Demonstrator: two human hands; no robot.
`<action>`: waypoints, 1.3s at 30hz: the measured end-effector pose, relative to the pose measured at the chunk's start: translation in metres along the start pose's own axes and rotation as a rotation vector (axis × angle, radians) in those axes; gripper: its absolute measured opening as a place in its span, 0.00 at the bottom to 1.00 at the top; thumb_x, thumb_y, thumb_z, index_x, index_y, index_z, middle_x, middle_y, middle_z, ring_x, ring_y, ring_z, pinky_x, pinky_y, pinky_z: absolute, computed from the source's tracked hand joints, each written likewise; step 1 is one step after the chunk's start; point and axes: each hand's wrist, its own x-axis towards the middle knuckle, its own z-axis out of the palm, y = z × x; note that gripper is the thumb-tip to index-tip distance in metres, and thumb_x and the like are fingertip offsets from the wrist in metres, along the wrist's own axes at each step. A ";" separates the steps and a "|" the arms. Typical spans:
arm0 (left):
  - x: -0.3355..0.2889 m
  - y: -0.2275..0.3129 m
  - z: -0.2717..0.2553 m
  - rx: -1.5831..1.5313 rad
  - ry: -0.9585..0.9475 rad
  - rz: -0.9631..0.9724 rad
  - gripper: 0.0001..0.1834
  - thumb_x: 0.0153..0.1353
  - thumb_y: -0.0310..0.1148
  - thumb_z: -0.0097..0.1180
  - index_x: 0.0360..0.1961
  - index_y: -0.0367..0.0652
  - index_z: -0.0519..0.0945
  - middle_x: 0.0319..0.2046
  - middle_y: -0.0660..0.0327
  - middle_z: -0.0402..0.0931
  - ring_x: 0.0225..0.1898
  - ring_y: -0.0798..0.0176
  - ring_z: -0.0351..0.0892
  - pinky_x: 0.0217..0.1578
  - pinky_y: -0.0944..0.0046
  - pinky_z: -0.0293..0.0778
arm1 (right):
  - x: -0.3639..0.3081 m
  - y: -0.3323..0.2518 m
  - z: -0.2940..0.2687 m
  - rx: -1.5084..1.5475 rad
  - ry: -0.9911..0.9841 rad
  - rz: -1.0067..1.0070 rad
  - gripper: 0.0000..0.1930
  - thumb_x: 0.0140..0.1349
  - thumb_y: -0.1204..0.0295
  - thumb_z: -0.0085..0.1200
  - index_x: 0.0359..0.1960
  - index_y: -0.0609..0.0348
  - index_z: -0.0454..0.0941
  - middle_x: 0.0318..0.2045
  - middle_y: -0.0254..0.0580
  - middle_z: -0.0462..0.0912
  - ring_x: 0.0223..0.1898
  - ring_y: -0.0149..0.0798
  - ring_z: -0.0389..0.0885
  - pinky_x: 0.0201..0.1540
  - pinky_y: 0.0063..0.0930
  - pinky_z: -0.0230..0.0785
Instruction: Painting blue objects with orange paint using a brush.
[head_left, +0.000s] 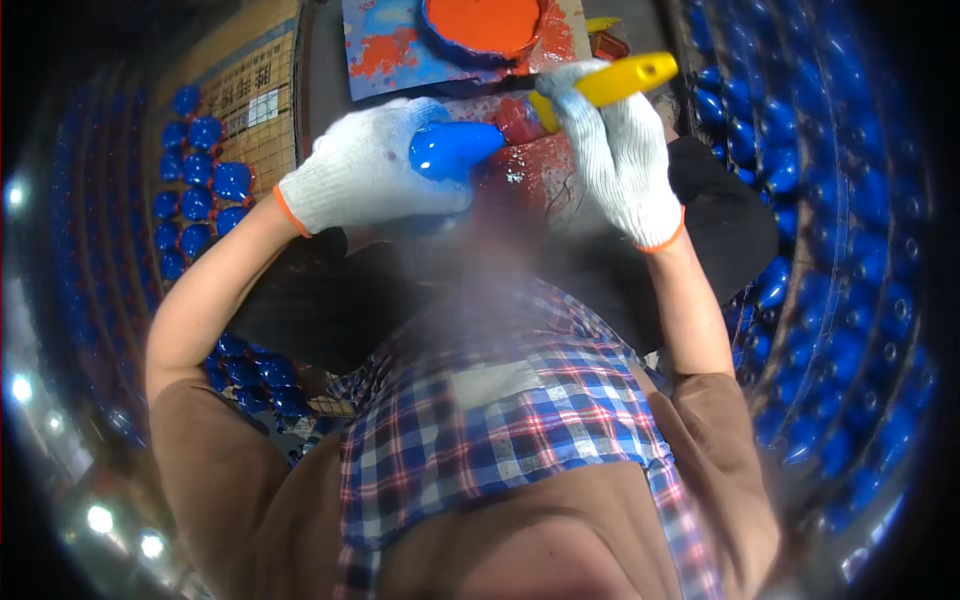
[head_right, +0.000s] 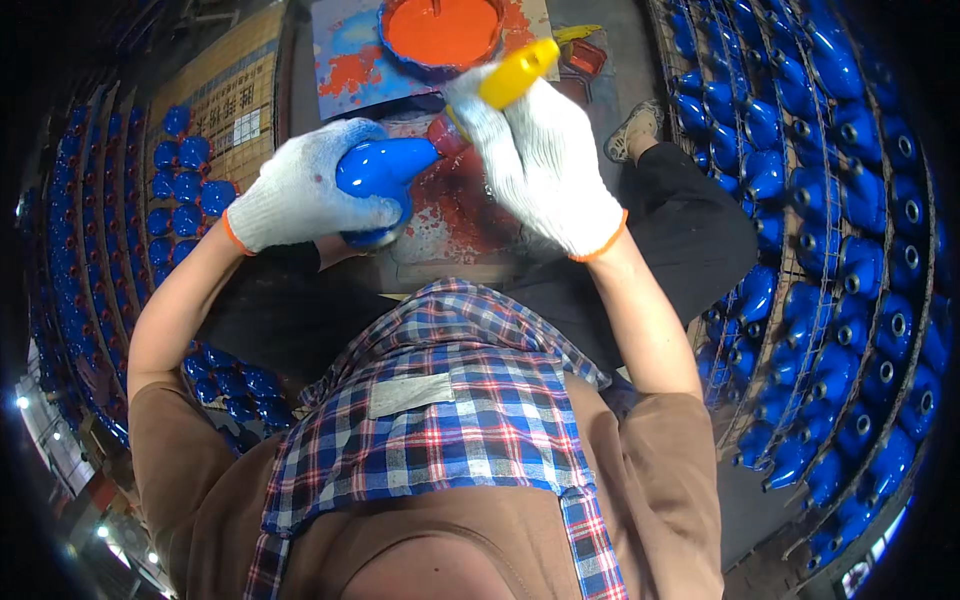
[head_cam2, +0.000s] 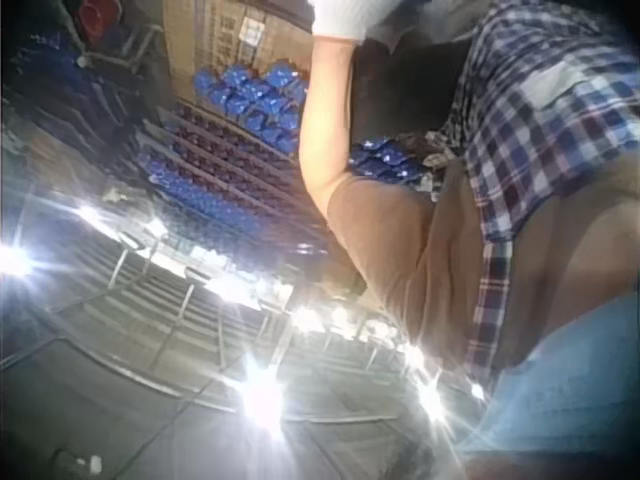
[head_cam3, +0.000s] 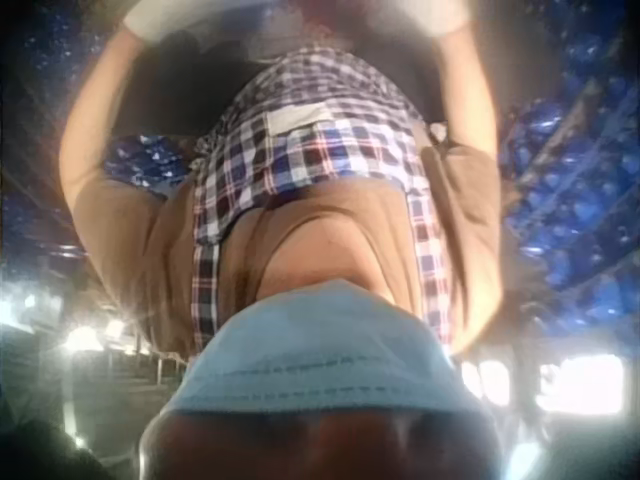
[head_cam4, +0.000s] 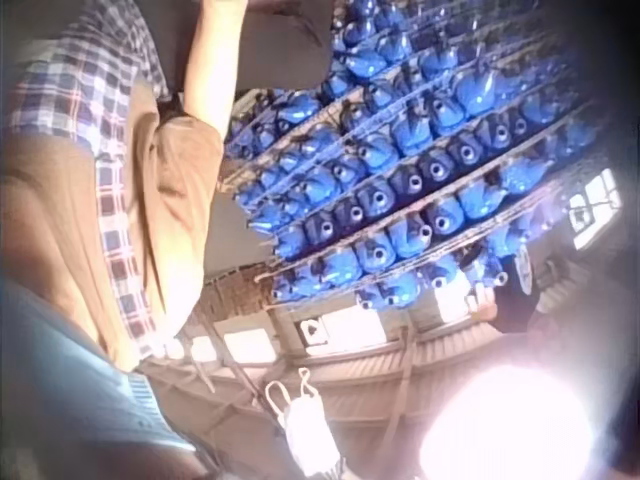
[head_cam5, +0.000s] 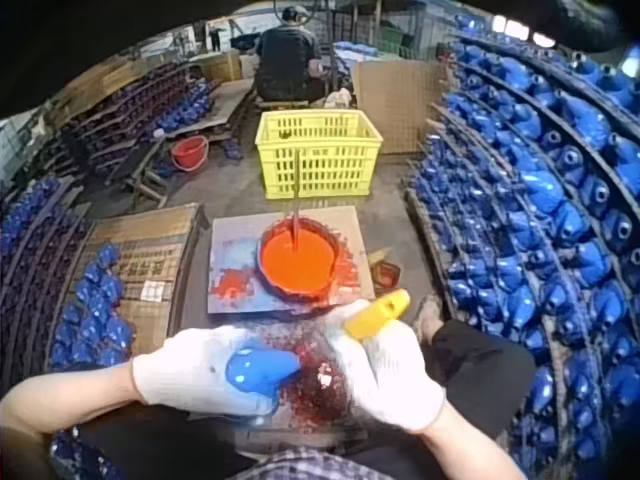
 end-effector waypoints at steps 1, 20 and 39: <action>0.000 -0.003 0.005 -0.314 -0.083 -0.090 0.34 0.52 0.47 0.70 0.56 0.40 0.77 0.43 0.53 0.83 0.44 0.53 0.85 0.46 0.59 0.80 | -0.003 -0.004 -0.001 0.112 0.001 0.077 0.15 0.60 0.81 0.59 0.50 0.65 0.78 0.43 0.49 0.82 0.42 0.47 0.83 0.42 0.33 0.77; 0.016 0.014 0.128 -2.861 -0.710 0.558 0.25 0.71 0.48 0.48 0.61 0.45 0.67 0.45 0.52 0.76 0.13 0.54 0.73 0.11 0.58 0.68 | -0.040 -0.001 0.029 1.157 0.450 0.606 0.13 0.66 0.73 0.57 0.50 0.61 0.74 0.46 0.42 0.76 0.42 0.36 0.80 0.44 0.27 0.76; -0.012 0.000 -0.005 -0.304 0.302 0.416 0.43 0.30 0.37 0.80 0.53 0.39 0.77 0.51 0.52 0.78 0.55 0.52 0.79 0.59 0.54 0.72 | 0.002 -0.033 -0.051 0.773 0.569 0.829 0.15 0.71 0.66 0.55 0.51 0.66 0.78 0.28 0.34 0.78 0.22 0.22 0.70 0.27 0.18 0.64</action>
